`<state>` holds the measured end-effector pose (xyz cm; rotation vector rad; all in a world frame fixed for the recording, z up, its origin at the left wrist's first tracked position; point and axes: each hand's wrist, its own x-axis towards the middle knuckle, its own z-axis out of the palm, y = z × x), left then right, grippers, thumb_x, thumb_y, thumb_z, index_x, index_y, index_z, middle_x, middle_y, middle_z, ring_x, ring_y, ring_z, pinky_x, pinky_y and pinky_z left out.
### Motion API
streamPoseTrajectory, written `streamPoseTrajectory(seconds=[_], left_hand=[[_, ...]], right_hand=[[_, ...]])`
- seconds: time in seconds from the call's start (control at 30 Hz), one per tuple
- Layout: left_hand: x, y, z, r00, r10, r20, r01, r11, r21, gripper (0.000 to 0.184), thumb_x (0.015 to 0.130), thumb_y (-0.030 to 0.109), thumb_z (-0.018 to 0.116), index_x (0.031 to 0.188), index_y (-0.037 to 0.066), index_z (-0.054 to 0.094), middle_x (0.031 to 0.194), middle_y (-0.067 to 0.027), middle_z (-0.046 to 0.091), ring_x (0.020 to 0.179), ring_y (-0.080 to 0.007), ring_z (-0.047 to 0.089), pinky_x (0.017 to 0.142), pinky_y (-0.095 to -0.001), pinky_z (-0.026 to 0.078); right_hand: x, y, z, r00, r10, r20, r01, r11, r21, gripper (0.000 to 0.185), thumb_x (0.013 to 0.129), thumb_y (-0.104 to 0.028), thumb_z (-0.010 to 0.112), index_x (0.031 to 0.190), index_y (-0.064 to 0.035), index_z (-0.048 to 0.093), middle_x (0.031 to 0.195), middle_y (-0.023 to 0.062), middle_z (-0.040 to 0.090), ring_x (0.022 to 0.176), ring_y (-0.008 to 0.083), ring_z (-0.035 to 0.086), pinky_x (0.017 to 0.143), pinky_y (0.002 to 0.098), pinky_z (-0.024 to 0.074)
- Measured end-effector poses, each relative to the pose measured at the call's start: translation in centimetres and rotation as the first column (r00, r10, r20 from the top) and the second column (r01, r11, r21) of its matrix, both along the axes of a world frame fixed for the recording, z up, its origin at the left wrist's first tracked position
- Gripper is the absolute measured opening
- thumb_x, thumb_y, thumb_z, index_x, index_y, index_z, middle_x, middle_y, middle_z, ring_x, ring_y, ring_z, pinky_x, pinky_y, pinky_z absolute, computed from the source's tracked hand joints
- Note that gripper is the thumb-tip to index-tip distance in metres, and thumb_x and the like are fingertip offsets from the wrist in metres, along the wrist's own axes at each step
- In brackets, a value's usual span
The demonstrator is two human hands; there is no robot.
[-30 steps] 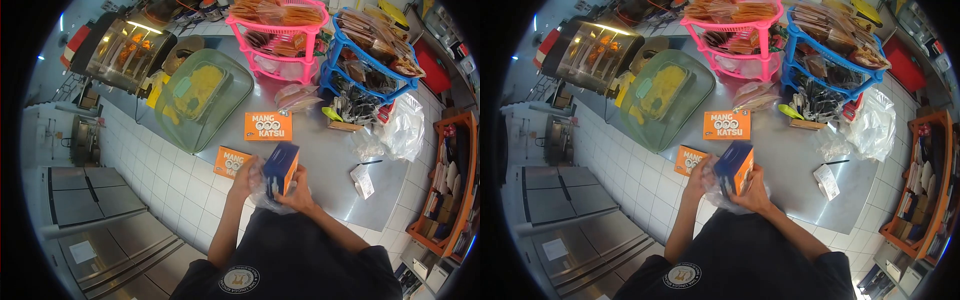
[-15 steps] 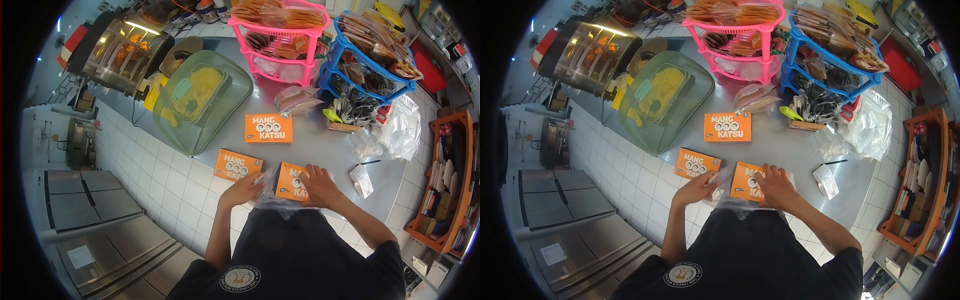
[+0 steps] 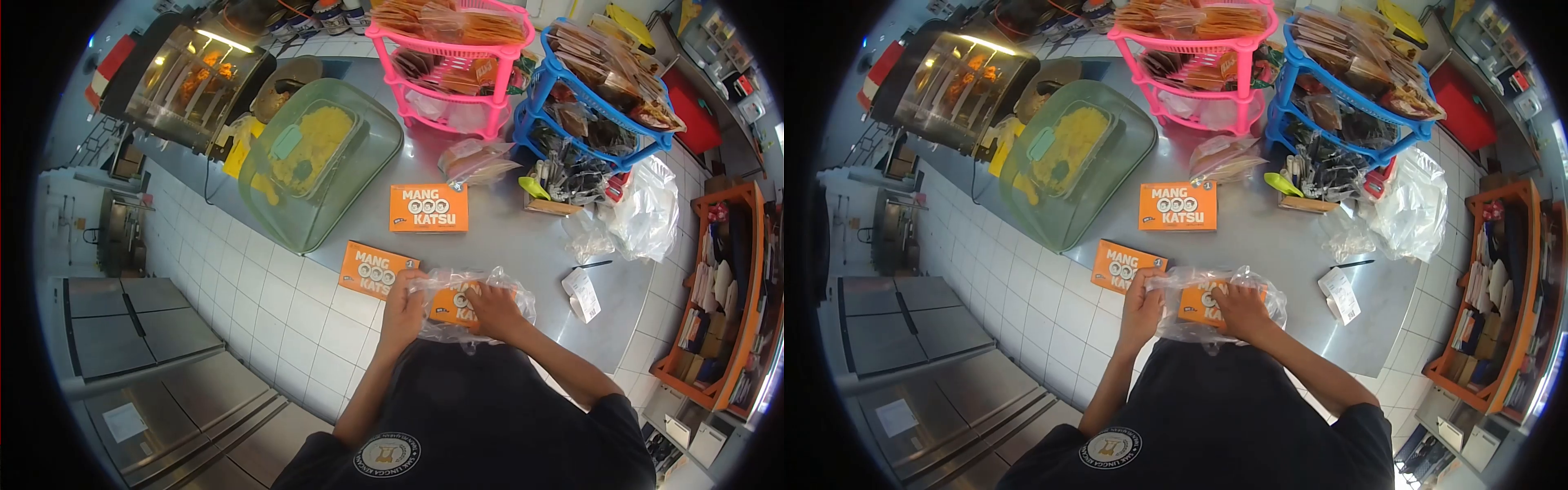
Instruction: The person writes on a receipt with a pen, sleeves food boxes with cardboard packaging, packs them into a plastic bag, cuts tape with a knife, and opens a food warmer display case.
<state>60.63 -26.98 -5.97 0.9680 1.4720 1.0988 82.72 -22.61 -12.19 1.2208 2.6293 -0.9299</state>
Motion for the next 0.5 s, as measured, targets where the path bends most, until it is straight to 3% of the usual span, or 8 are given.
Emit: streamPoseTrajectory(seconds=[0.07,0.17,0.2,0.27,0.37,0.4,0.43,0.5], left_hand=[[-0.7,-0.3,0.1,0.999,0.038,-0.002,-0.038,0.997,-0.074,0.023,0.093,-0.001,0.051,0.115,0.003,0.053,0.095,-0.0071,0.061,0.084,-0.0091,0.056,0.071,-0.0254,0.045],[-1.0,-0.1,0.0,0.998,0.057,-0.033,-0.059,0.996,-0.065,0.024,0.092,0.001,0.058,0.116,0.002,0.053,0.103,-0.0118,0.065,0.094,-0.0128,0.062,0.078,-0.0275,0.049],[-1.1,-0.1,-1.3,0.994,0.034,-0.104,-0.033,0.999,0.015,0.026,0.092,0.002,0.060,0.116,0.002,0.053,0.104,-0.0129,0.066,0.096,-0.0142,0.064,0.079,-0.0283,0.050],[-0.9,-0.2,-2.0,0.981,-0.011,-0.193,0.027,0.996,0.080,0.025,0.092,0.002,0.062,0.116,0.003,0.054,0.102,-0.0102,0.065,0.088,-0.0118,0.060,0.074,-0.0261,0.047],[-0.2,0.1,-0.7,0.981,-0.053,-0.189,0.054,0.999,0.001,0.023,0.093,0.002,0.060,0.115,0.005,0.055,0.099,-0.0027,0.061,0.069,-0.0042,0.050,0.060,-0.0203,0.040],[-0.3,0.1,0.2,0.986,-0.065,-0.152,0.054,0.996,-0.076,0.023,0.093,0.002,0.059,0.115,0.005,0.055,0.100,-0.0027,0.061,0.069,-0.0042,0.050,0.060,-0.0204,0.040],[-0.4,0.3,0.7,0.991,-0.073,-0.114,0.056,0.989,-0.140,0.023,0.093,0.002,0.059,0.115,0.005,0.054,0.101,-0.0027,0.061,0.069,-0.0042,0.050,0.059,-0.0204,0.040],[-0.6,0.2,0.7,0.996,-0.069,-0.049,0.060,0.983,-0.175,0.027,0.093,0.007,0.062,0.118,0.003,0.053,0.100,-0.0093,0.064,0.084,-0.0131,0.059,0.072,-0.0275,0.047]], right_hand=[[1.4,1.5,2.9,0.988,-0.041,-0.147,0.026,0.995,-0.101,0.053,0.079,-0.036,0.079,0.114,-0.0041,0.055,0.106,0.0145,0.060,0.102,0.0311,0.061,0.085,0.0468,0.0493],[5.4,0.4,2.9,0.770,-0.538,-0.343,0.628,0.732,0.263,0.038,0.082,-0.029,0.076,0.101,-0.0004,0.058,0.090,0.0152,0.061,0.088,0.0318,0.064,0.078,0.0447,0.0508],[6.8,0.2,1.7,0.681,-0.673,-0.290,0.694,0.719,-0.040,0.033,0.083,-0.026,0.074,0.097,-0.0003,0.058,0.086,0.0152,0.061,0.083,0.0315,0.064,0.075,0.0444,0.0503],[9.3,-0.7,-1.5,0.512,-0.858,-0.040,0.678,0.433,-0.594,0.024,0.086,-0.020,0.071,0.091,-0.0001,0.059,0.077,0.0151,0.060,0.074,0.0309,0.063,0.070,0.0437,0.0493],[10.9,-2.0,-0.8,0.574,-0.759,-0.307,0.760,0.633,-0.146,0.019,0.088,-0.016,0.067,0.094,-0.0003,0.058,0.076,0.0139,0.060,0.061,0.0240,0.058,0.059,0.0402,0.0455],[12.0,-2.1,1.1,0.529,-0.806,-0.267,0.795,0.580,-0.177,0.015,0.090,-0.013,0.065,0.097,-0.0017,0.058,0.069,0.0105,0.058,0.052,0.0146,0.049,0.052,0.0346,0.0403],[10.1,-1.2,9.1,0.373,-0.905,-0.204,0.830,0.424,-0.363,0.013,0.090,-0.011,0.064,0.096,-0.0021,0.057,0.062,0.0053,0.054,0.050,0.0086,0.043,0.048,0.0309,0.0358],[9.0,-1.2,16.7,0.421,-0.847,-0.324,0.831,0.503,-0.237,0.012,0.087,-0.001,0.064,0.097,-0.0017,0.058,0.062,0.0015,0.054,0.054,0.0073,0.046,0.053,0.0260,0.0396]])
